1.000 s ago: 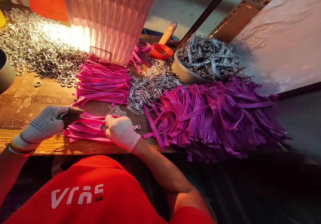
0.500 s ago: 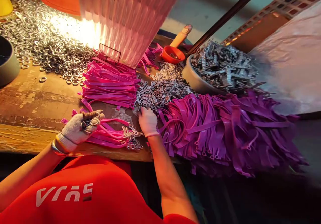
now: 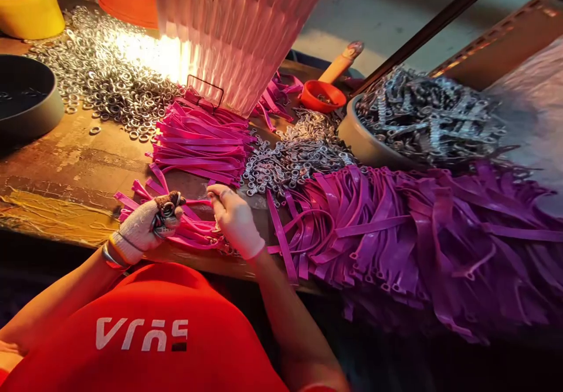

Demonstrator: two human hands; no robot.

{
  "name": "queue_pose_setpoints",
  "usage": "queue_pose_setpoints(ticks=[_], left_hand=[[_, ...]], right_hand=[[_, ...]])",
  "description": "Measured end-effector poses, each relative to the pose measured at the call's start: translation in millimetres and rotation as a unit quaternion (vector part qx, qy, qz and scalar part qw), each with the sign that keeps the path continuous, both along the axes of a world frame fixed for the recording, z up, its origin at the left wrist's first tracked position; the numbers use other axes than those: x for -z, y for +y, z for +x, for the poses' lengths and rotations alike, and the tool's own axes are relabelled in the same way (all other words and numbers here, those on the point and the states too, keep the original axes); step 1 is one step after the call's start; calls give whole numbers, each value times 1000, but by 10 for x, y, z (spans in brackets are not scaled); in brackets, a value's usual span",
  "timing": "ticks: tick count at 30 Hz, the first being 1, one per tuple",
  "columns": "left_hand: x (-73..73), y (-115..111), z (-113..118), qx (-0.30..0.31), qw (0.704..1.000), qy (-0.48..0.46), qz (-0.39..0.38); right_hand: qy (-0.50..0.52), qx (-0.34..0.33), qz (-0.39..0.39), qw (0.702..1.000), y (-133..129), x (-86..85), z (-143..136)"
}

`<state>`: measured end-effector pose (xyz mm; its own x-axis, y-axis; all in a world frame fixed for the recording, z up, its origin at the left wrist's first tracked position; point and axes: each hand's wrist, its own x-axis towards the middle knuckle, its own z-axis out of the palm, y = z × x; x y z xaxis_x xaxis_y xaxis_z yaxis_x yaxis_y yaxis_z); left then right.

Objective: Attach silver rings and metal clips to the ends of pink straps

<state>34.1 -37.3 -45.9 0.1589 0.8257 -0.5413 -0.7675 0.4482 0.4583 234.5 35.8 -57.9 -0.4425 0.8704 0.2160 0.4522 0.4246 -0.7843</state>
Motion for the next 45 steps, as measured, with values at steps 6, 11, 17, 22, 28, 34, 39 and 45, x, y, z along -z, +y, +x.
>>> queue_pose_setpoints(ticks=[6,11,17,22,28,34,39,45], left_hand=[[-60,-94,74,4,1000,3,11],[-48,-168,42,11,991,112,77],[-65,-235,-19,-14,998,48,34],[-67,-298,39,-32,988,133,76],[-12,-309,-14,-1,979,178,101],[27,-292,-93,68,974,191,103],[84,-288,-42,64,968,230,78],[5,-349,25,73,903,381,187]], right_hand=[[50,-27,-27,998,-231,-226,-306],[99,-69,-68,990,-233,-250,-481],[222,-23,-153,963,-268,-141,-610],[220,5,-143,965,-370,-98,-687],[161,-23,-125,979,-289,-110,-598],[95,-209,-128,965,-199,-173,-495],[-25,-151,24,988,-291,-144,-478],[-195,-133,198,951,-326,-89,-352]])
